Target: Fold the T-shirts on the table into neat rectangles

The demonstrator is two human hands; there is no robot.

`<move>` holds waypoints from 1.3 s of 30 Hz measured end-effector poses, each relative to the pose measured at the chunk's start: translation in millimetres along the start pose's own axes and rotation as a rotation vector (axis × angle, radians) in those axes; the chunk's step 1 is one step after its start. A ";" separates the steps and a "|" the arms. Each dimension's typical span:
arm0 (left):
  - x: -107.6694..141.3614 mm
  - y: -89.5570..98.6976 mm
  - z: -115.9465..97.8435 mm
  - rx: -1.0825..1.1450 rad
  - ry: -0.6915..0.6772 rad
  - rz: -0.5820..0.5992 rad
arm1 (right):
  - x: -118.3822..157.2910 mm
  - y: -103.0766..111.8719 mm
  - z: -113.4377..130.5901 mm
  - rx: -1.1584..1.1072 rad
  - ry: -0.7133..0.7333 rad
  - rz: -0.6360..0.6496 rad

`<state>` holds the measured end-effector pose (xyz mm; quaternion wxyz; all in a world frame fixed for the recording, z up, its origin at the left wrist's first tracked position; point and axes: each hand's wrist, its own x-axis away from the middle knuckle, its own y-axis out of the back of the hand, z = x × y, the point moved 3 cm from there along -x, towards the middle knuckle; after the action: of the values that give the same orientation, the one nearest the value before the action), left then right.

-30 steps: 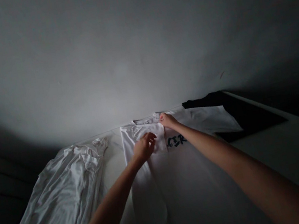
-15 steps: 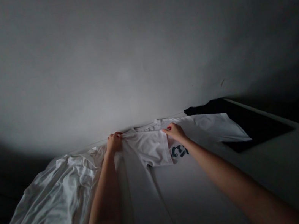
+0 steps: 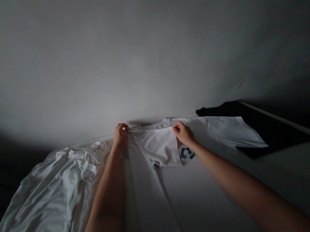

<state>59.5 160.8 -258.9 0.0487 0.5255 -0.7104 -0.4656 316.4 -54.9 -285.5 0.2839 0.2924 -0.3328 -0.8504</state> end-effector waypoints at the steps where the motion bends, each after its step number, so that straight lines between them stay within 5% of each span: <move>1: 0.6 0.1 -1.7 0.007 -0.008 0.003 | 0.6 0.0 0.8 -0.008 0.001 0.006; 16: 10.8 -7.3 -4.4 -0.139 -0.020 0.099 | 0.2 -7.1 4.0 0.119 0.143 0.020; 31: 4.4 -4.6 17.8 0.206 0.053 -0.004 | 3.1 -1.0 9.9 0.137 0.077 0.051; 39: 4.2 -5.6 18.4 0.132 0.024 -0.079 | 4.9 -0.3 8.3 0.135 0.151 -0.007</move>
<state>51.3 168.6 -275.0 0.0039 0.5607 -0.7177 -0.4129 307.4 -54.7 -282.2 0.2849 0.3752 -0.3661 -0.8025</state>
